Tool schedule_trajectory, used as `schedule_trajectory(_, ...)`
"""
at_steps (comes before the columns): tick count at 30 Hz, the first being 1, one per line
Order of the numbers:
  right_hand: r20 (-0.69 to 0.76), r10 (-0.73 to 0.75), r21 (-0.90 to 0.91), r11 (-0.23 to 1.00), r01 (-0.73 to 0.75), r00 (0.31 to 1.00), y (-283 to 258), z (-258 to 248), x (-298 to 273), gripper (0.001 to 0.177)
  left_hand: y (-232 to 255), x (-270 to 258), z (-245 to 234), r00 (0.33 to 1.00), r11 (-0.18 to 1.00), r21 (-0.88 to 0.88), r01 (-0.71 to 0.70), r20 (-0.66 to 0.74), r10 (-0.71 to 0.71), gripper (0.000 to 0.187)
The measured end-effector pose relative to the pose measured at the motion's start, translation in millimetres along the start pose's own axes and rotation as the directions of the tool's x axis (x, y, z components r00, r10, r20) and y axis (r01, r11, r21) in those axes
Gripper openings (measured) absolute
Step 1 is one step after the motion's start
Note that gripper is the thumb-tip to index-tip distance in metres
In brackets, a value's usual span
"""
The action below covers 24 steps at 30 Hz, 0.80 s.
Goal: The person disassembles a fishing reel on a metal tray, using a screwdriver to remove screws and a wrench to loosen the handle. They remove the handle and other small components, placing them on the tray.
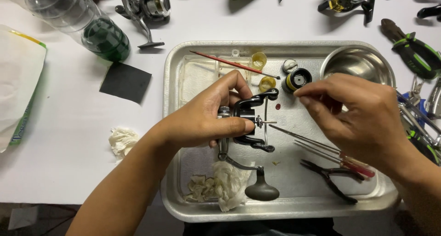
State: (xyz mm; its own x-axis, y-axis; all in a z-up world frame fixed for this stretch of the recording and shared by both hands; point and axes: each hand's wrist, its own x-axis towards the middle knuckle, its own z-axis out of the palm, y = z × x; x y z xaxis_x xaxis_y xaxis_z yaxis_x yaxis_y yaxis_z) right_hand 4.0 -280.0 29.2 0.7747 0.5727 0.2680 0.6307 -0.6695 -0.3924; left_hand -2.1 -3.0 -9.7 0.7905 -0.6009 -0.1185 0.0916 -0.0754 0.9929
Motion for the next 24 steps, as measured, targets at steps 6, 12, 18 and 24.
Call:
schedule_trajectory(6, -0.049, 0.034, 0.306, 0.952, -0.017, 0.998, -26.2, -0.3, -9.4, 0.008, 2.3, 1.5, 9.4, 0.995, 0.991, -0.109, 0.076, 0.069, -0.068, 0.039)
schedule_trajectory(12, -0.089, -0.041, 0.349, 0.934, 0.070, 0.995, -31.3, 11.6, -10.4, 0.010, -0.7, 2.2, 18.6, 0.995, 0.992, -0.124, -0.002, 0.098, 0.014, 0.037)
schedule_trajectory(18, -0.128, -0.114, 0.330, 0.932, 0.150, 0.985, -28.0, 15.6, -9.8, 0.010, 2.3, 2.3, 21.3, 0.993, 0.992, -0.124, -0.015, 0.113, 0.029, 0.036)
schedule_trajectory(24, -0.163, -0.151, 0.310, 0.930, 0.196, 0.975, -26.1, 19.8, -10.4, 0.009, 2.0, 2.7, 21.5, 0.994, 0.997, -0.071, 0.001, 0.105, 0.007, 0.036)
